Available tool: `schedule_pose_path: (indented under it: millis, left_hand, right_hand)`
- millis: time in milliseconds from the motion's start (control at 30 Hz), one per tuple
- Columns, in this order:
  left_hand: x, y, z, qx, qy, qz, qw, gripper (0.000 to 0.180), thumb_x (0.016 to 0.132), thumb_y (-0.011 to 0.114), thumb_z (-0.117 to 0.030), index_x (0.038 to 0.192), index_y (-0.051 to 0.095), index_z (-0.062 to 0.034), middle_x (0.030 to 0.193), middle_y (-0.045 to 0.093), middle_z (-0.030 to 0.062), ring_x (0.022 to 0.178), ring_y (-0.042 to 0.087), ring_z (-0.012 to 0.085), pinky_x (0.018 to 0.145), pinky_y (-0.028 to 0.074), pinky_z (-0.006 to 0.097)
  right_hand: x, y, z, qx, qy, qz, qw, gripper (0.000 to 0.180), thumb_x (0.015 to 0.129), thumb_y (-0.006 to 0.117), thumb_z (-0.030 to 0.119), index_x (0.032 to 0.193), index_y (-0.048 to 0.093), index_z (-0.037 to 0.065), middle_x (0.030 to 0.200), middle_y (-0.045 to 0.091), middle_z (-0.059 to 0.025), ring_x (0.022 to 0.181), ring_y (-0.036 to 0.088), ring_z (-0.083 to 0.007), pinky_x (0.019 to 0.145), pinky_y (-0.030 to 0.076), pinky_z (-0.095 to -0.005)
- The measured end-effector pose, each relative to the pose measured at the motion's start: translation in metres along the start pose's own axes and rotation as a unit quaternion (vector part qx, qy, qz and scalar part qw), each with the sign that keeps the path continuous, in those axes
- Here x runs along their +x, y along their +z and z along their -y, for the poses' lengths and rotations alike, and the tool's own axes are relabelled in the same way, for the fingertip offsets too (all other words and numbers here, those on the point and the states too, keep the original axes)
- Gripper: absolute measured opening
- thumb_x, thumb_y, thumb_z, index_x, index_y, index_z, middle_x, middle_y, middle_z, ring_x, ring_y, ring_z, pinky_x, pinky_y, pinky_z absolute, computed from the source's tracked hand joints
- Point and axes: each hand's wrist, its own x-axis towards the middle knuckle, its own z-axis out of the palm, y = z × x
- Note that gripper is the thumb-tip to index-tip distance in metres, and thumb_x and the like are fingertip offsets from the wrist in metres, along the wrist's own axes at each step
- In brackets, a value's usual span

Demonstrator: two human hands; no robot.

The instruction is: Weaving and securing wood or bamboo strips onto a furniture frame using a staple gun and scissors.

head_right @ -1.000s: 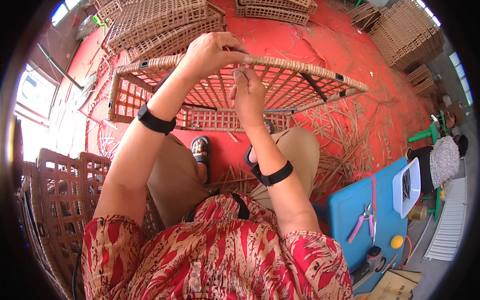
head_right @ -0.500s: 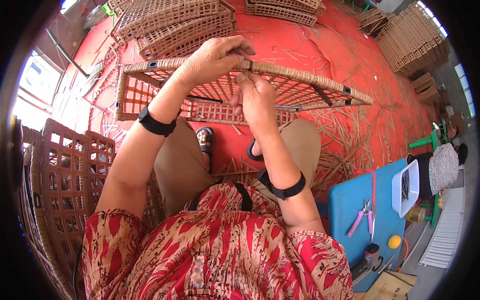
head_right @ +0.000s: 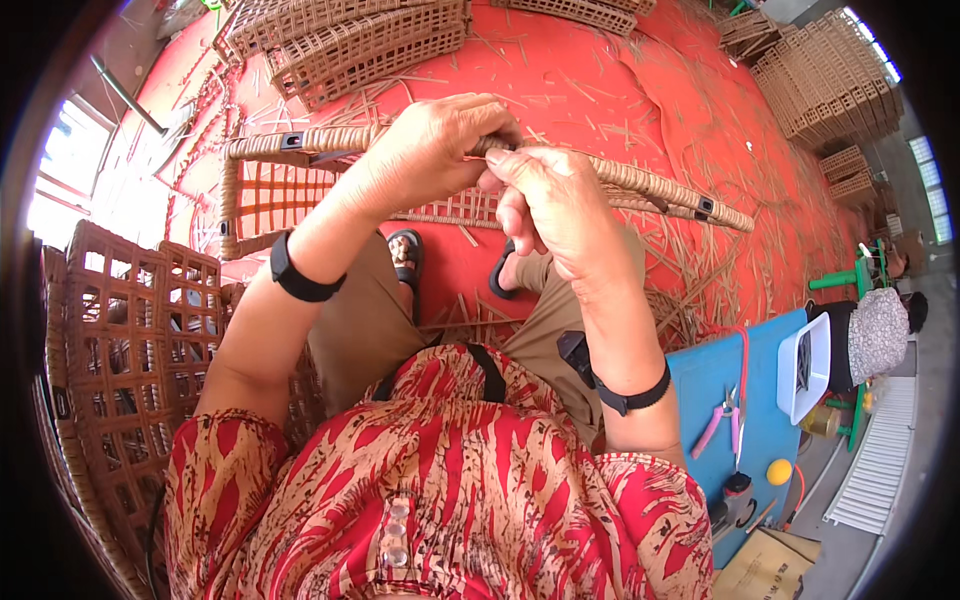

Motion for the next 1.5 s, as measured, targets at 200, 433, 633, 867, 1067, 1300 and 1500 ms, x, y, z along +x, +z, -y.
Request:
schedule_pose_path:
  millis: [200, 433, 633, 867, 1067, 1300, 1500]
  left_hand:
    - [-0.022, 0.007, -0.03, 0.004, -0.013, -0.053, 0.999, 0.013, 0.075, 0.071, -0.012, 0.085, 0.065, -0.0062, 0.076, 0.063, 0.0099, 0.073, 0.064, 0.0284, 0.064, 0.051, 0.037]
    - [-0.041, 0.005, -0.065, -0.027, -0.14, -0.003, 0.99, 0.033, 0.072, 0.076, -0.017, 0.099, 0.061, -0.0051, 0.08, 0.066, 0.0088, 0.074, 0.065, 0.0294, 0.066, 0.052, 0.038]
    - [-0.05, 0.008, -0.081, -0.071, -0.198, -0.044, 0.977, 0.062, 0.069, 0.081, -0.015, 0.122, 0.05, -0.007, 0.088, 0.07, 0.0049, 0.077, 0.068, 0.0261, 0.066, 0.053, 0.034]
    - [-0.048, 0.009, -0.083, -0.018, -0.199, -0.047, 0.979, 0.064, 0.067, 0.082, -0.016, 0.123, 0.051, -0.0081, 0.087, 0.068, 0.0042, 0.082, 0.066, 0.025, 0.072, 0.051, 0.035]
    - [-0.052, 0.018, -0.076, 0.008, -0.223, -0.041, 0.974, 0.06, 0.065, 0.079, -0.01, 0.119, 0.053, -0.0076, 0.084, 0.065, 0.0053, 0.084, 0.064, 0.0267, 0.074, 0.05, 0.038]
    - [-0.079, 0.044, -0.064, -0.073, -0.275, -0.008, 0.959, 0.055, 0.065, 0.077, -0.008, 0.115, 0.054, -0.0064, 0.083, 0.065, 0.0071, 0.085, 0.064, 0.028, 0.076, 0.05, 0.038]
    - [-0.076, 0.034, -0.071, -0.09, -0.301, 0.01, 0.949, 0.055, 0.066, 0.079, -0.01, 0.115, 0.054, -0.0064, 0.083, 0.066, 0.0066, 0.084, 0.064, 0.0278, 0.077, 0.05, 0.038]
  right_hand:
    - [-0.04, -0.002, 0.025, -0.079, -0.034, -0.029, 0.996, 0.033, 0.096, 0.06, 0.029, 0.092, 0.064, -0.004, 0.062, 0.061, -0.0055, 0.049, 0.059, -0.0105, 0.049, 0.048, -0.0224]
    - [-0.055, 0.0, 0.013, -0.294, -0.213, -0.037, 0.931, 0.023, 0.084, 0.069, -0.003, 0.106, 0.065, -0.002, 0.089, 0.065, -0.0037, 0.076, 0.064, -0.0065, 0.06, 0.048, -0.0204]
    - [-0.056, -0.001, -0.017, -0.14, -0.13, -0.087, 0.978, 0.02, 0.081, 0.071, -0.003, 0.101, 0.068, 0.0, 0.088, 0.066, -0.0054, 0.074, 0.065, -0.0089, 0.064, 0.05, -0.0221]
    - [-0.055, -0.006, -0.021, -0.254, -0.186, -0.097, 0.944, 0.01, 0.084, 0.071, 0.002, 0.094, 0.069, -0.002, 0.083, 0.069, -0.0056, 0.074, 0.064, -0.0101, 0.065, 0.05, -0.0241]
    - [-0.054, -0.007, -0.032, -0.262, -0.165, -0.088, 0.947, 0.009, 0.085, 0.07, 0.006, 0.092, 0.069, 0.0, 0.084, 0.07, -0.0088, 0.071, 0.066, -0.0155, 0.064, 0.05, -0.0269]
    - [-0.045, -0.005, -0.068, -0.393, -0.177, -0.057, 0.901, 0.011, 0.087, 0.068, 0.008, 0.095, 0.067, 0.0, 0.084, 0.069, -0.0103, 0.069, 0.066, -0.0182, 0.062, 0.05, -0.0286]
    - [-0.055, 0.01, -0.062, -0.162, -0.037, -0.124, 0.978, 0.011, 0.092, 0.065, 0.006, 0.1, 0.066, -0.003, 0.085, 0.068, -0.0071, 0.07, 0.062, -0.009, 0.062, 0.049, -0.0228]
